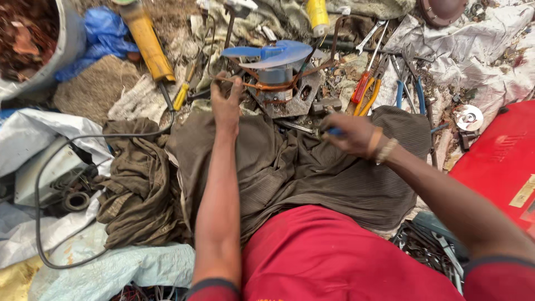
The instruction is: The person disassembles a small electric motor using pliers and a screwdriver, removes internal components, and places them on the ground. The person then reassembles the motor housing and secures it with a screwdriver.
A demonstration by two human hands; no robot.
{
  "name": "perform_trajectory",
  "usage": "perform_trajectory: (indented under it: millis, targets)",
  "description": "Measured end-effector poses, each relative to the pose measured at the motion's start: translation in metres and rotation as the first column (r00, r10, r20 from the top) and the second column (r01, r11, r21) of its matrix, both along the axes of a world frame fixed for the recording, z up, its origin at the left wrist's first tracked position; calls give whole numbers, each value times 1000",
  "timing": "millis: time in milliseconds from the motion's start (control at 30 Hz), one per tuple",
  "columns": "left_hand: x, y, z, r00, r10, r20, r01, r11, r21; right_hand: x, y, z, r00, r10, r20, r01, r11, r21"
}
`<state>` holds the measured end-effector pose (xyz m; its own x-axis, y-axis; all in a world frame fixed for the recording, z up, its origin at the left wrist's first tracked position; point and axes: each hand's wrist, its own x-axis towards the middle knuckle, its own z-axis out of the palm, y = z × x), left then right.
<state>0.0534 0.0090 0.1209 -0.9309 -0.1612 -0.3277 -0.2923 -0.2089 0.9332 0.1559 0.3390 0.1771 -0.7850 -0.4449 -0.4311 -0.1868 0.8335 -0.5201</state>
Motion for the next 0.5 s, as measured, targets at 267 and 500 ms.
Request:
perform_trajectory:
  millis: [267, 500]
  targets:
    - [-9, -9, -27, 962, -119, -247, 203, 914, 350, 30, -68, 54, 796, -473, -379, 392, 879, -272]
    - [-5, -2, -30, 960, -206, -191, 258, 913, 315, 20, -105, 40, 783, -318, -535, 310, 945, -107]
